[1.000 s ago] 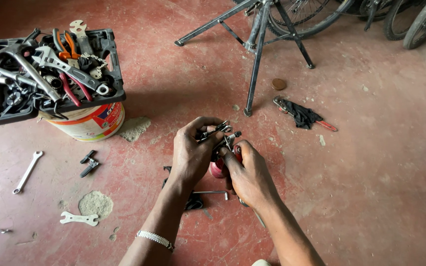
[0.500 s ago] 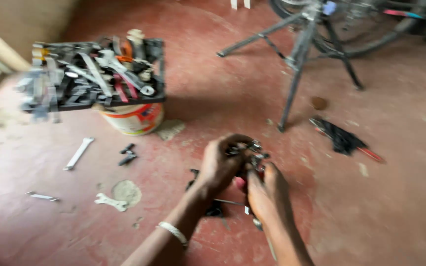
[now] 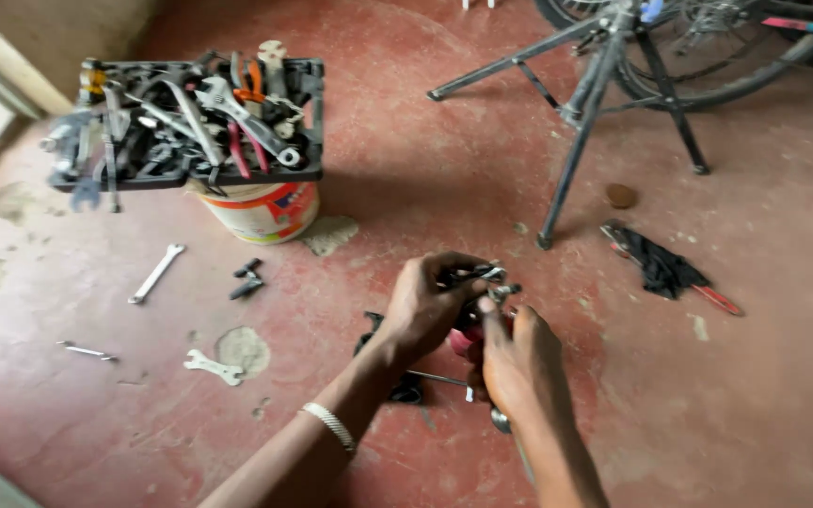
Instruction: The person sits on the floor and uses an Allen key to loosen and remove a bolt from a bicycle derailleur. They wipe the part with a black cloth, apply red grease from a small container, and reassemble the derailleur using the Allen key and a screwdriver.
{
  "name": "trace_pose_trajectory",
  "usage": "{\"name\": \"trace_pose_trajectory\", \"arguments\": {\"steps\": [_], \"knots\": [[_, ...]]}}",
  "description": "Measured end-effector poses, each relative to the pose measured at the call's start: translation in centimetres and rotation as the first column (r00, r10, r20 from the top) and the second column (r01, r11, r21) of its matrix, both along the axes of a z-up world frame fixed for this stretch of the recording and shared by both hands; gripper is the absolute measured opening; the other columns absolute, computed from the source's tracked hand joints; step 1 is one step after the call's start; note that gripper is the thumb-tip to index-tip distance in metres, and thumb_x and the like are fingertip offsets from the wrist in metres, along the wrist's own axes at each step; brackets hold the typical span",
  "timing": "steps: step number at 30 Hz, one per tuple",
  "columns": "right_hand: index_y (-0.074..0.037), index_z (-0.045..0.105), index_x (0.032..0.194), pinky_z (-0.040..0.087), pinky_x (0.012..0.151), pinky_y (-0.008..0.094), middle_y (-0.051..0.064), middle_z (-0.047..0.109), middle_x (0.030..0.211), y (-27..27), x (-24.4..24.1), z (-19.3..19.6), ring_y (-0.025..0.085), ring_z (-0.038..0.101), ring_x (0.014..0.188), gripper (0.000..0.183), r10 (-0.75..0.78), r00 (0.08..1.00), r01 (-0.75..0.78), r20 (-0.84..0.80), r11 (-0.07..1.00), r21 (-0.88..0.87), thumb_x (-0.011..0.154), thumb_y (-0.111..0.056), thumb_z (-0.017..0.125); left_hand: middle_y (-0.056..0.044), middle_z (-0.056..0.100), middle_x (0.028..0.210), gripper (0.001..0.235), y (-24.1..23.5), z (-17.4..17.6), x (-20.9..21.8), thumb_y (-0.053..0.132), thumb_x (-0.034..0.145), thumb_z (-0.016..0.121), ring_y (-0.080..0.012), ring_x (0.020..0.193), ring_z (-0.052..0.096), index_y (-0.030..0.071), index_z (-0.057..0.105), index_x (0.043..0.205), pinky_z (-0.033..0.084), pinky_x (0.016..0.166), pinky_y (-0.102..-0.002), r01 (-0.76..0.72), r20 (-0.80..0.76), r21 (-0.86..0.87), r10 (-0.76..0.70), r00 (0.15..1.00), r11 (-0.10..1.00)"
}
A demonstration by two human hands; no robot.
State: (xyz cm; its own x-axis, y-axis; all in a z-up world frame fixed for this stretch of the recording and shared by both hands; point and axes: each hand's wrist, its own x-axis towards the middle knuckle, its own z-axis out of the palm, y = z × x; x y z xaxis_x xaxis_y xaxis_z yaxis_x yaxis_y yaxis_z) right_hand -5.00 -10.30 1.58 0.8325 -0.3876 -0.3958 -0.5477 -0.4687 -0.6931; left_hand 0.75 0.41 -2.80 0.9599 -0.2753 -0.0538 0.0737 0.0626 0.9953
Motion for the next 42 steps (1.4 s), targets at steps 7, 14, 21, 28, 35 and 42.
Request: {"name": "trace_pose_trajectory", "arguments": {"steps": [7, 14, 21, 28, 35, 42], "knots": [[0.007, 0.058, 0.085, 0.035, 0.033, 0.039, 0.02, 0.064, 0.064, 0.9, 0.0, 1.4, 0.027, 0.042, 0.035, 0.034, -0.069, 0.998, 0.068, -0.012, 0.913, 0.403, 0.098, -0.021, 0.043, -0.005, 0.064, 0.083, 0.021, -0.4, -1.7, 0.7, -0.003, 0.084, 0.056, -0.0091, 0.068, 0.054, -0.002, 0.065, 0.103, 0.047, 0.058, -0.023, 0.059, -0.035, -0.117, -0.064, 0.997, 0.991], [0.004, 0.058, 0.093, 0.035, 0.036, 0.038, 0.02, 0.066, 0.069, 1.0, -0.1, 2.4, 0.027, 0.045, 0.04, 0.028, -0.094, 0.993, 0.113, -0.073, 0.941, 0.319, 0.097, -0.019, 0.043, -0.006, 0.064, 0.08, 0.024, -0.6, -1.1, 0.6, 0.002, 0.08, 0.059, -0.0112, 0.066, 0.053, 0.0, 0.066, 0.103, 0.047, 0.059, -0.026, 0.056, 0.038, 0.055, -0.058, 0.998, 0.997], [0.003, 0.059, 0.094, 0.034, 0.039, 0.037, 0.02, 0.056, 0.06, 0.6, -0.2, 2.4, 0.027, 0.047, 0.045, 0.031, -0.075, 0.995, 0.088, -0.061, 0.964, 0.251, 0.098, -0.025, 0.045, -0.006, 0.066, 0.079, 0.025, -0.7, -0.7, 0.5, 0.008, 0.078, 0.061, -0.0129, 0.066, 0.056, 0.002, 0.067, 0.101, 0.049, 0.06, -0.028, 0.034, 0.096, 0.169, -0.05, 0.994, 0.985], [0.002, 0.057, 0.095, 0.035, 0.041, 0.036, 0.018, 0.066, 0.069, 0.8, -0.3, 3.3, 0.024, 0.044, 0.045, 0.027, -0.076, 0.995, 0.089, -0.057, 0.956, 0.28, 0.098, -0.022, 0.044, -0.005, 0.066, 0.078, 0.024, -0.8, -0.4, 0.5, 0.009, 0.078, 0.063, -0.0118, 0.066, 0.057, 0.005, 0.069, 0.1, 0.05, 0.06, -0.027, 0.025, 0.08, 0.178, -0.039, 0.996, 0.984], [0.004, 0.061, 0.088, 0.037, 0.039, 0.037, 0.018, 0.061, 0.064, 0.9, -0.4, 3.5, 0.025, 0.049, 0.046, 0.034, -0.079, 0.993, 0.092, -0.085, 0.982, 0.166, 0.1, -0.024, 0.048, -0.006, 0.067, 0.08, 0.023, -0.5, 0.0, 0.3, 0.005, 0.079, 0.064, -0.0111, 0.065, 0.056, 0.001, 0.069, 0.101, 0.05, 0.059, -0.025, 0.039, 0.044, 0.067, -0.042, 0.998, 0.997], [0.005, 0.06, 0.084, 0.033, 0.037, 0.037, 0.019, 0.056, 0.058, 0.7, -0.2, 3.1, 0.027, 0.047, 0.043, 0.039, -0.084, 0.991, 0.098, -0.106, 0.986, 0.134, 0.101, -0.028, 0.048, -0.009, 0.066, 0.08, 0.022, -0.4, 0.0, 0.4, 0.001, 0.081, 0.062, -0.0108, 0.063, 0.055, -0.002, 0.068, 0.101, 0.048, 0.055, -0.024, 0.051, -0.018, -0.043, -0.052, 0.999, 0.998]]}}
